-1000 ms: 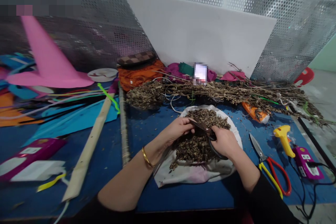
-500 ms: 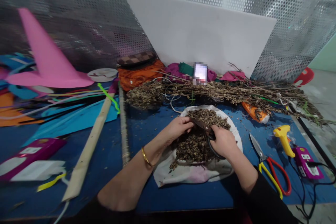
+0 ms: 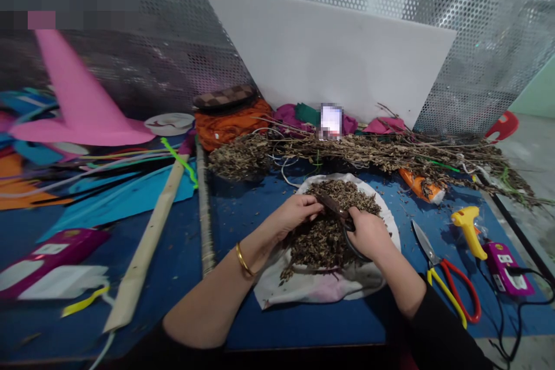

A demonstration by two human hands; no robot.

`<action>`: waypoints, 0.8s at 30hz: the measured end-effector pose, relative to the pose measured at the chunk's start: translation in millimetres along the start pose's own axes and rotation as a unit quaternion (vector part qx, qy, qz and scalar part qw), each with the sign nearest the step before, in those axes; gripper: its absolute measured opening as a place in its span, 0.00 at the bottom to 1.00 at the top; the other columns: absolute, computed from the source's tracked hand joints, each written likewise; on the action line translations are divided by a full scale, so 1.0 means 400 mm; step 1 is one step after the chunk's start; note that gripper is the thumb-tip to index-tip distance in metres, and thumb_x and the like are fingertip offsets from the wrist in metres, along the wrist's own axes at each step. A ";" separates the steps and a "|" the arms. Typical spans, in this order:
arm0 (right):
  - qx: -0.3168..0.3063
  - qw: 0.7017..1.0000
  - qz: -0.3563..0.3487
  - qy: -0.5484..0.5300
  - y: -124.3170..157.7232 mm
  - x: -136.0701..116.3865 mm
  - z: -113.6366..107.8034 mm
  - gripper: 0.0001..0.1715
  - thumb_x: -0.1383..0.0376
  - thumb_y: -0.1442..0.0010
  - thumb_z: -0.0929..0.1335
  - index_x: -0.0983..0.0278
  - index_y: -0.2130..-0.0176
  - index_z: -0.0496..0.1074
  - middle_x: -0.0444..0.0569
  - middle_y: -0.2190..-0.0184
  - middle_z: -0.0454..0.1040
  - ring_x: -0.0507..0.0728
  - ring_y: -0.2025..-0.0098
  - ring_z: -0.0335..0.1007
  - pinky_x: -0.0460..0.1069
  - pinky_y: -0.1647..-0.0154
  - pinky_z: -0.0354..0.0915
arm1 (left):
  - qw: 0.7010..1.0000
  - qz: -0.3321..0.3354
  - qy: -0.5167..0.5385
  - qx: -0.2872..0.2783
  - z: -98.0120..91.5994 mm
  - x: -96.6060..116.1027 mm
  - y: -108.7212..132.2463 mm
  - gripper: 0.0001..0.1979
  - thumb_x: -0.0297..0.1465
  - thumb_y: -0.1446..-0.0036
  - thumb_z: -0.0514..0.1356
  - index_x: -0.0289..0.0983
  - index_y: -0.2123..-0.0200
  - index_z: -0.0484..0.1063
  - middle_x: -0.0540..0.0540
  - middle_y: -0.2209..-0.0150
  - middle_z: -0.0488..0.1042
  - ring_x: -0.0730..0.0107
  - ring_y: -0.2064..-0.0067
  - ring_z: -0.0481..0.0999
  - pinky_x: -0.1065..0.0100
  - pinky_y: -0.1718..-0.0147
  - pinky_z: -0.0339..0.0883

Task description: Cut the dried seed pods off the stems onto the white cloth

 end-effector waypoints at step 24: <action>0.008 1.000 0.007 -0.003 0.006 0.002 -0.018 0.11 0.63 0.43 0.62 0.60 0.58 0.65 0.48 0.63 0.75 0.56 0.62 0.70 0.46 0.69 0.51 | 1.000 -0.019 0.020 -0.005 -0.014 0.009 0.009 0.16 0.43 0.55 0.58 0.34 0.80 0.68 0.54 0.85 0.63 0.81 0.84 0.54 0.74 0.83 0.44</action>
Point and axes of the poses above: each hand's wrist, its own y-axis away from the middle knuckle, its own z-axis out of the palm, x = y × z, the point moved 3 cm from there along -y, towards the middle knuckle
